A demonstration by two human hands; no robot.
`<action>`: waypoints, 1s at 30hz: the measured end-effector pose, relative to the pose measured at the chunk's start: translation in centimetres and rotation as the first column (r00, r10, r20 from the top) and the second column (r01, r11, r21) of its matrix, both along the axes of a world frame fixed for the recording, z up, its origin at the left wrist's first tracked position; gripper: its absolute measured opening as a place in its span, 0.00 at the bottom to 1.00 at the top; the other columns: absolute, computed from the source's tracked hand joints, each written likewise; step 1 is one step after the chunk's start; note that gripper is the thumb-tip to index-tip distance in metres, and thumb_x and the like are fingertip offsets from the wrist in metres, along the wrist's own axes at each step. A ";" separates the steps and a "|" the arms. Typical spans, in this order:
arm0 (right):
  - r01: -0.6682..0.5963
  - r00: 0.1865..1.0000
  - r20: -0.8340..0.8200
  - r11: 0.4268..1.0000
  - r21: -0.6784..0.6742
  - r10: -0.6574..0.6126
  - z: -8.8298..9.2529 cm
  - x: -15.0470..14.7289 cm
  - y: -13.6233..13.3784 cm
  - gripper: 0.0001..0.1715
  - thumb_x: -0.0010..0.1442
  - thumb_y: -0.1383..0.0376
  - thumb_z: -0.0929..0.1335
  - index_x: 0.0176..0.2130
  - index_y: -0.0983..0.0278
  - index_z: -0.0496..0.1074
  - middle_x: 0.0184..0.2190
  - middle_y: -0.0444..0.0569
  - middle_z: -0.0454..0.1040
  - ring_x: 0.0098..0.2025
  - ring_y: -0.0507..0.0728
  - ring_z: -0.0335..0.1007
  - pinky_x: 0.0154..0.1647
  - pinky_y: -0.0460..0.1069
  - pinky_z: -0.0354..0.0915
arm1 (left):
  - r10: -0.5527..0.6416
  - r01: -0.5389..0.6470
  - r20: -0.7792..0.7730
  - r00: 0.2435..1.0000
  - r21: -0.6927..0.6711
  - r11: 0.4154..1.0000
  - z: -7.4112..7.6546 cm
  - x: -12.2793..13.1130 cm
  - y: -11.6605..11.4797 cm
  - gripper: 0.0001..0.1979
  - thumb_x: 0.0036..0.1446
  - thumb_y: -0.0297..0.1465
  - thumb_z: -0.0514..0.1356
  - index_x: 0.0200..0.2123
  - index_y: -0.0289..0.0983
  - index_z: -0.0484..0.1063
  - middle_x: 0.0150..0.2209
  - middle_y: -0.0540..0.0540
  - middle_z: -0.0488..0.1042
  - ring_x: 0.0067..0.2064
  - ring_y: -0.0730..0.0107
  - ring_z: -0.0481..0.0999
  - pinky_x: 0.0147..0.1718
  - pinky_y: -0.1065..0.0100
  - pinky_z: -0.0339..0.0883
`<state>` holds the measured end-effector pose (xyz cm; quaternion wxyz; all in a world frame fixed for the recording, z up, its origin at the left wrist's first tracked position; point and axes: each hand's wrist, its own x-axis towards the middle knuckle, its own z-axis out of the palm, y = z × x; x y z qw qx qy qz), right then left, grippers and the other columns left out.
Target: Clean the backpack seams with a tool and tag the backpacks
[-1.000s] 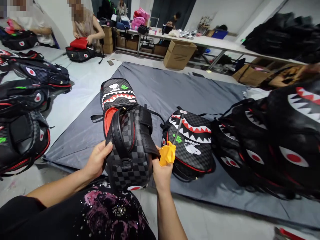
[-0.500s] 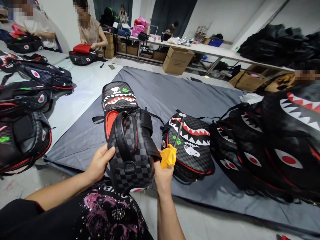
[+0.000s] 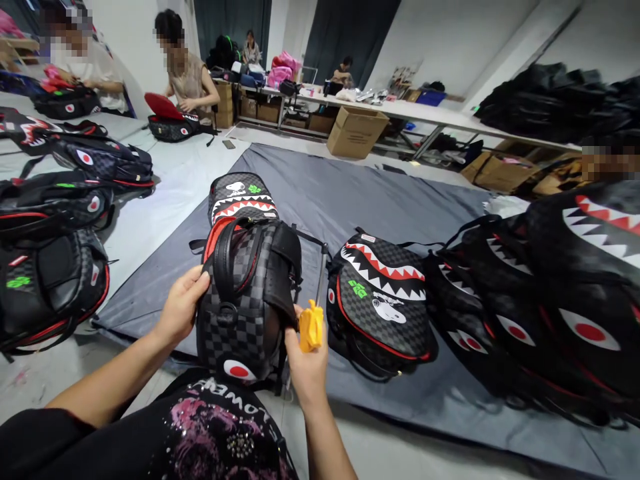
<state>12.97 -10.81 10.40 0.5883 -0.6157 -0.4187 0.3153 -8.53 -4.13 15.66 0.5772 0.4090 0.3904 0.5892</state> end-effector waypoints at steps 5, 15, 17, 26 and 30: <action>-0.024 0.999 -0.021 1.000 0.013 0.024 -1.1 -0.9 -0.4 0.28 0.54 0.57 0.70 0.53 0.64 0.69 0.54 0.56 0.74 0.55 0.61 0.72 0.60 0.58 0.65 | 0.055 -0.043 -0.261 0.964 0.049 0.998 -0.2 -2.3 0.3 0.19 0.55 0.44 0.64 0.41 0.35 0.75 0.34 0.47 0.79 0.34 0.68 0.77 0.36 0.69 0.70; -0.192 0.980 0.067 0.980 0.058 0.188 -1.3 -3.3 -2.2 0.26 0.60 0.58 0.69 0.56 0.60 0.66 0.57 0.54 0.71 0.54 0.59 0.70 0.56 0.54 0.67 | 0.288 0.016 -0.740 0.608 0.374 0.927 4.0 -3.5 0.1 0.36 0.60 0.49 0.57 0.66 0.41 0.55 0.67 0.41 0.58 0.69 0.47 0.55 0.66 0.45 0.49; -0.287 0.958 0.036 0.957 0.043 0.286 -0.8 -3.6 -2.3 0.26 0.61 0.58 0.69 0.57 0.59 0.66 0.56 0.54 0.72 0.50 0.58 0.72 0.53 0.54 0.68 | 0.273 -0.004 -0.765 0.584 0.334 0.942 4.5 -4.1 0.9 0.37 0.57 0.48 0.61 0.66 0.43 0.56 0.66 0.42 0.61 0.66 0.48 0.61 0.65 0.46 0.52; -0.132 0.982 0.141 0.989 0.060 0.123 1.9 -0.8 7.2 0.28 0.54 0.54 0.71 0.52 0.61 0.70 0.52 0.55 0.73 0.51 0.62 0.70 0.57 0.61 0.63 | 0.044 0.068 -0.637 0.769 0.151 0.986 1.4 -7.3 3.8 0.34 0.59 0.41 0.59 0.66 0.38 0.55 0.55 0.39 0.74 0.59 0.53 0.71 0.62 0.50 0.59; -0.226 0.972 0.078 0.973 0.036 0.223 1.3 -1.4 10.2 0.27 0.53 0.53 0.70 0.50 0.62 0.70 0.51 0.55 0.74 0.48 0.61 0.71 0.54 0.61 0.66 | 0.056 0.032 -0.563 0.824 0.145 0.989 0.4 -8.9 4.0 0.34 0.58 0.41 0.60 0.65 0.38 0.57 0.58 0.40 0.71 0.60 0.53 0.70 0.62 0.53 0.59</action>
